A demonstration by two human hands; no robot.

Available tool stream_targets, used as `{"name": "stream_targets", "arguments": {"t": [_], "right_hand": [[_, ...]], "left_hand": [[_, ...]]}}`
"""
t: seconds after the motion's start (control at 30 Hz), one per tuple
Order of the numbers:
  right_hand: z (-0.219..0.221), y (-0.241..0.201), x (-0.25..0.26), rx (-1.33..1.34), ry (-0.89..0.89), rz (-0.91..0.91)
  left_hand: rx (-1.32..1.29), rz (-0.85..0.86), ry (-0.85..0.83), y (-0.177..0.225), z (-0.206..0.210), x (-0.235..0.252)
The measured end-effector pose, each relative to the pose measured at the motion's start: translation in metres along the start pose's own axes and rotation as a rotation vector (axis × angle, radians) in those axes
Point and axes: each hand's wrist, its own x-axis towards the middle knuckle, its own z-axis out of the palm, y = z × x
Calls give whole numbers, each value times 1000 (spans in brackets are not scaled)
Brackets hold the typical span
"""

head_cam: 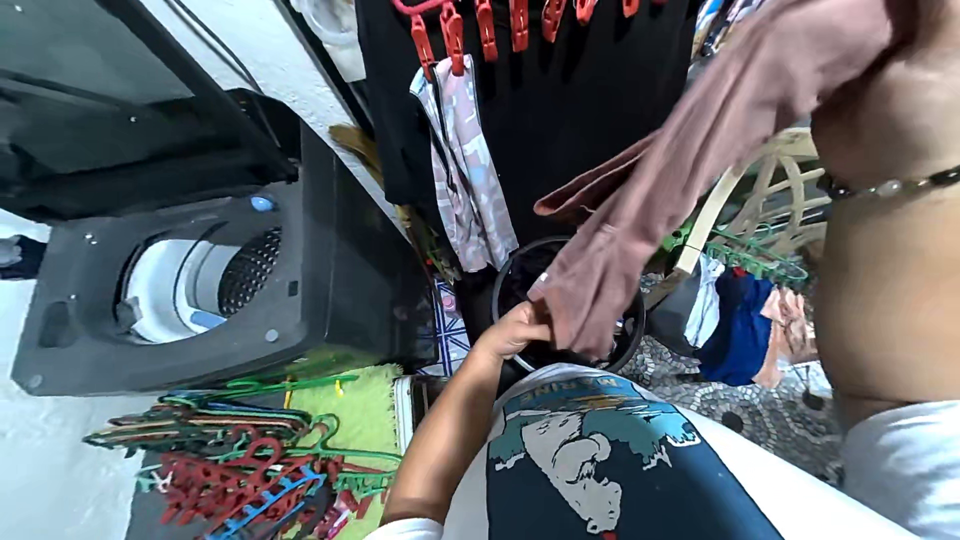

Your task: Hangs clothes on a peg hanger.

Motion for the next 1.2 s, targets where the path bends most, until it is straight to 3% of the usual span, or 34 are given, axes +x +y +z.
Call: {"name": "stream_targets", "arguments": {"t": [0.07,0.13,0.23,0.3,0.43,0.57,0.63,0.73,0.87,1.07,1.2], "right_hand": [[-12,16,-19,-318,-50,-93],[-7,31,-59,-517,-253,-168],[46,64,-136,-490,-702,77],[56,91,-153,-474,-827,138],[29,111,-126,-227,-680,195],[23,107,-109,-342,-713,76],[27,106,-104,-353,-664,16],[34,102,-96,-252,-549,-16],[36,98,-79,-227,-537,-118],[34,97,-45,-275,-448,-139],[34,101,-34,-296,-419,-128]], "left_hand": [[159,-78,183,2,2,4],[262,-142,311,11,11,15],[295,-146,342,31,25,35],[404,-112,313,33,18,40],[658,-103,247,53,-13,27],[895,-147,152,109,2,27],[868,-181,150,137,22,28],[845,-178,73,133,-10,10],[955,-338,222,153,10,11],[762,-118,271,146,-11,12],[648,-107,269,156,0,25]]}}
